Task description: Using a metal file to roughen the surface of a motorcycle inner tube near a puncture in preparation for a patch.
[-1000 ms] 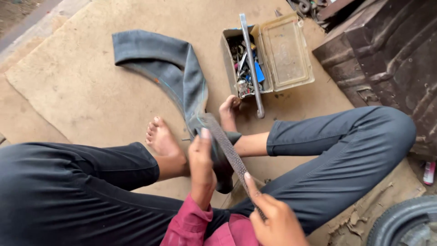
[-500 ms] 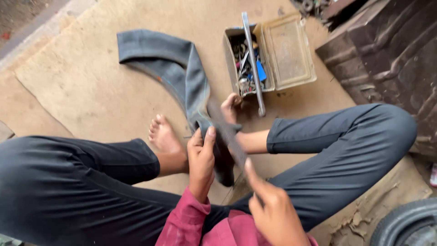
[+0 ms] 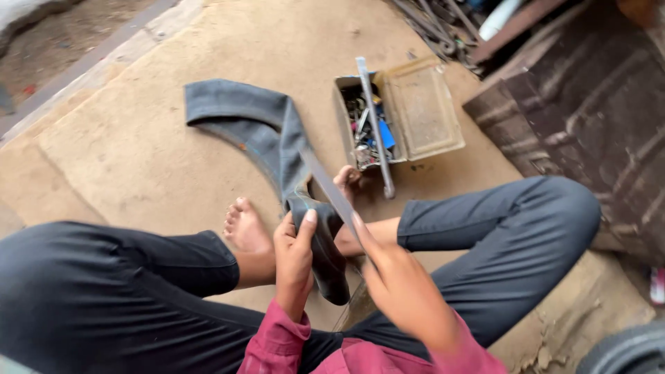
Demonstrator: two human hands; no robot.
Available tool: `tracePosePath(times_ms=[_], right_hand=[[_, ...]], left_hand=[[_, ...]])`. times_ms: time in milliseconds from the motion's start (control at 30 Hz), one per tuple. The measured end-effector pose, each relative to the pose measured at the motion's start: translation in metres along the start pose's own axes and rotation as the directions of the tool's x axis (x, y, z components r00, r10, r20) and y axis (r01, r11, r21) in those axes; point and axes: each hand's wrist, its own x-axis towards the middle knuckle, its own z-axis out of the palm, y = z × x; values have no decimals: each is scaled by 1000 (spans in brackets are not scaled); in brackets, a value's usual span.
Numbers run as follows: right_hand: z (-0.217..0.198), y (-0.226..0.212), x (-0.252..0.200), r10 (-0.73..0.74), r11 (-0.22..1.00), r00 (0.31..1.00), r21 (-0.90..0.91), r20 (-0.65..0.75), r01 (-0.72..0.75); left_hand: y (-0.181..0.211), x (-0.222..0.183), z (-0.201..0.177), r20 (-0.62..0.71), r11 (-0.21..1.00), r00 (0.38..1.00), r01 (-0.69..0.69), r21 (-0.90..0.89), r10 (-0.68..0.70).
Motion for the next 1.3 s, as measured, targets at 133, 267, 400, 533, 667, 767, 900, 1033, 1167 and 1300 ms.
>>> tracePosePath(times_ms=[133, 267, 400, 533, 667, 767, 900, 1033, 1167, 1300], right_hand=[[5, 29, -62, -66, 997, 990, -33, 126, 70], [24, 30, -56, 158, 978, 963, -167, 216, -123], [31, 22, 1, -178, 983, 980, 22, -87, 180], [1, -1, 17, 59, 973, 998, 222, 28, -64], [-10, 6, -40, 140, 989, 987, 36, 76, -143], [6, 12, -47, -151, 986, 988, 68, 14, 150], [55, 35, -5, -54, 958, 989, 272, -138, 90], [69, 52, 1, -207, 831, 952, 474, -226, 292], [19, 46, -56, -58, 936, 998, 347, -30, 65], [11, 47, -62, 229, 938, 961, 227, 157, -260]], left_hand=[[-1, 3, -6, -131, 996, 991, -19, -91, 7], [-7, -1, 3, -71, 990, 996, 36, -135, -46], [-3, 2, 1, 25, 995, 1000, 10, -102, -8], [-6, -4, 1, 70, 999, 997, -17, -27, 18], [6, -9, 11, 12, 1000, 1000, 9, -18, -8], [-1, -3, 3, -17, 999, 999, -28, -44, 27], [-15, 1, 4, 36, 997, 999, -14, -75, 16], [-20, -7, -2, -32, 981, 999, 35, -191, -42], [-7, -6, 3, -3, 963, 998, 54, -264, -57], [-33, -7, -3, -44, 975, 999, 19, -224, -30]])
